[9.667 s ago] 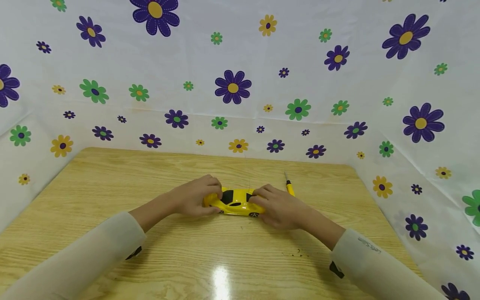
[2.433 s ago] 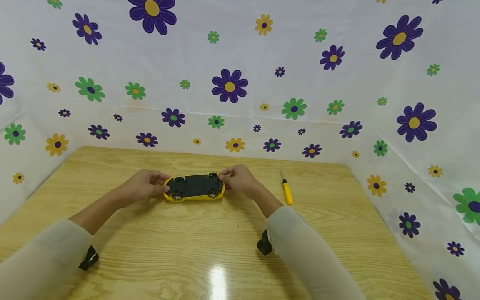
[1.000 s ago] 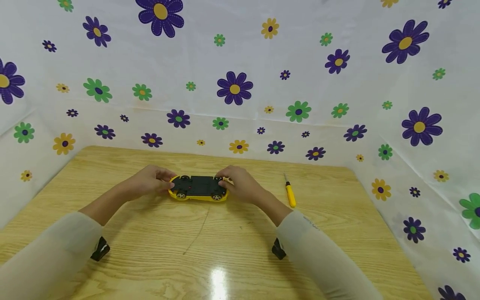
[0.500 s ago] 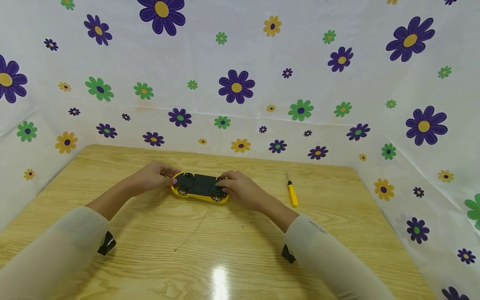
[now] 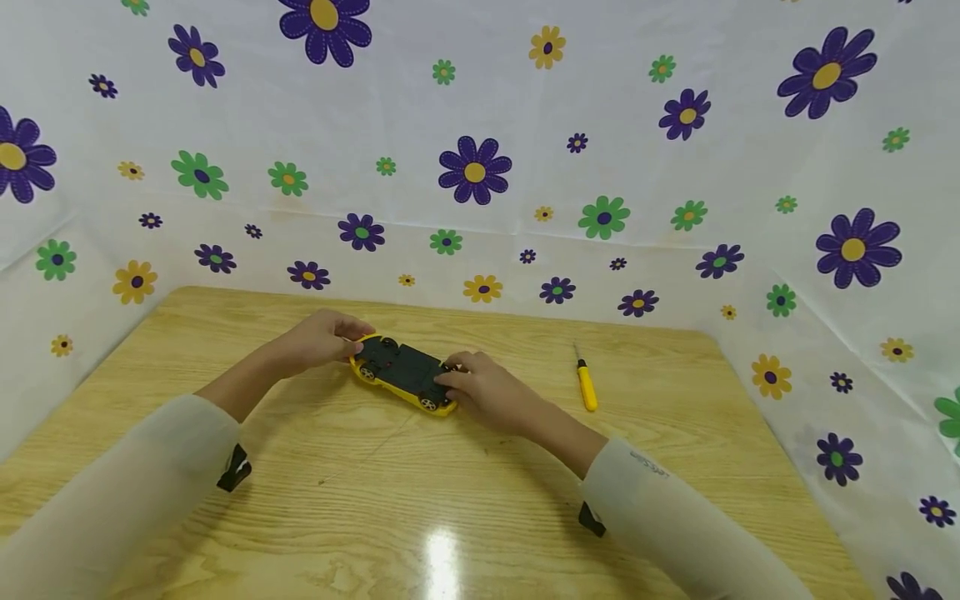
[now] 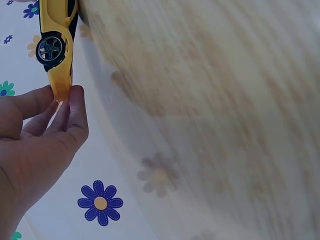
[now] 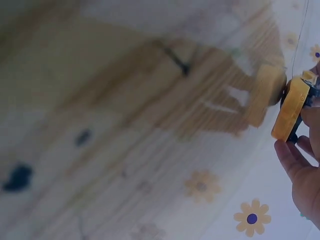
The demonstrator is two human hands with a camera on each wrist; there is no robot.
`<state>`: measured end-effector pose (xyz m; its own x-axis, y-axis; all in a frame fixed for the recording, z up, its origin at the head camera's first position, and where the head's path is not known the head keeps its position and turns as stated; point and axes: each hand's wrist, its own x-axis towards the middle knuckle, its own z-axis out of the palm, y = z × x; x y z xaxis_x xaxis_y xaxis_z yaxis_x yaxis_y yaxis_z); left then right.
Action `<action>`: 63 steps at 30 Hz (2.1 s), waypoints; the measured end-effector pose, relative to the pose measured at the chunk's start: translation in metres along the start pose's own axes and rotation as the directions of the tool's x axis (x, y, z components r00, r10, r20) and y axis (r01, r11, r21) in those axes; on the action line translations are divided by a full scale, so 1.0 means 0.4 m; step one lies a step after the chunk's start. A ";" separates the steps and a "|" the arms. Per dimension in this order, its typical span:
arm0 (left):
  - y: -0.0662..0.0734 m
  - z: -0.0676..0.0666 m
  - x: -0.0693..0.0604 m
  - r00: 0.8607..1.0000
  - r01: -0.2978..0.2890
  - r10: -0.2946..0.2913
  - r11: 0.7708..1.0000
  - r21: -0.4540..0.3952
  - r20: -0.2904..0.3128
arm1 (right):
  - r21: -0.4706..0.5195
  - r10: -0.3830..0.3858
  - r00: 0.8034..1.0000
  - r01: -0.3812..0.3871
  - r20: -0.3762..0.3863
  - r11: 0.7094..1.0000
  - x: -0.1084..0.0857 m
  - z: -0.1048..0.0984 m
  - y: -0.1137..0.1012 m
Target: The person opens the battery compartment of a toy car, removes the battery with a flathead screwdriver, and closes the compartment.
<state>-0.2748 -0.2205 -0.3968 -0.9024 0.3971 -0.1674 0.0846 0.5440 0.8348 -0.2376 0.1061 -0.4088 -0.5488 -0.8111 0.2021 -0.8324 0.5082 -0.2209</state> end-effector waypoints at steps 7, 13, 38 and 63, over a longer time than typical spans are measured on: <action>0.019 0.001 0.025 0.999 -0.039 0.039 0.999 0.003 0.013 | -0.045 0.042 0.999 -0.041 0.020 0.998 -0.018 0.005 -0.031; 0.028 -0.001 0.046 0.999 -0.038 0.038 0.999 -0.006 0.023 | -0.115 0.052 0.999 -0.050 0.015 0.992 -0.023 0.008 -0.061; 0.056 0.082 -0.011 0.942 0.160 -0.271 0.883 -0.442 -0.200 | -0.149 -0.015 1.000 0.019 0.025 0.989 -0.015 0.012 -0.077; 0.064 0.153 -0.016 0.965 0.232 -0.261 0.777 -0.585 0.036 | -0.216 -0.041 0.998 0.052 0.053 0.975 0.005 0.018 -0.098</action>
<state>-0.2408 -0.1639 -0.4063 -0.8774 0.2681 -0.3979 -0.3907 0.0824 0.9168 -0.2058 0.0824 -0.4067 -0.5093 -0.8455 0.1605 -0.8566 0.5161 0.0007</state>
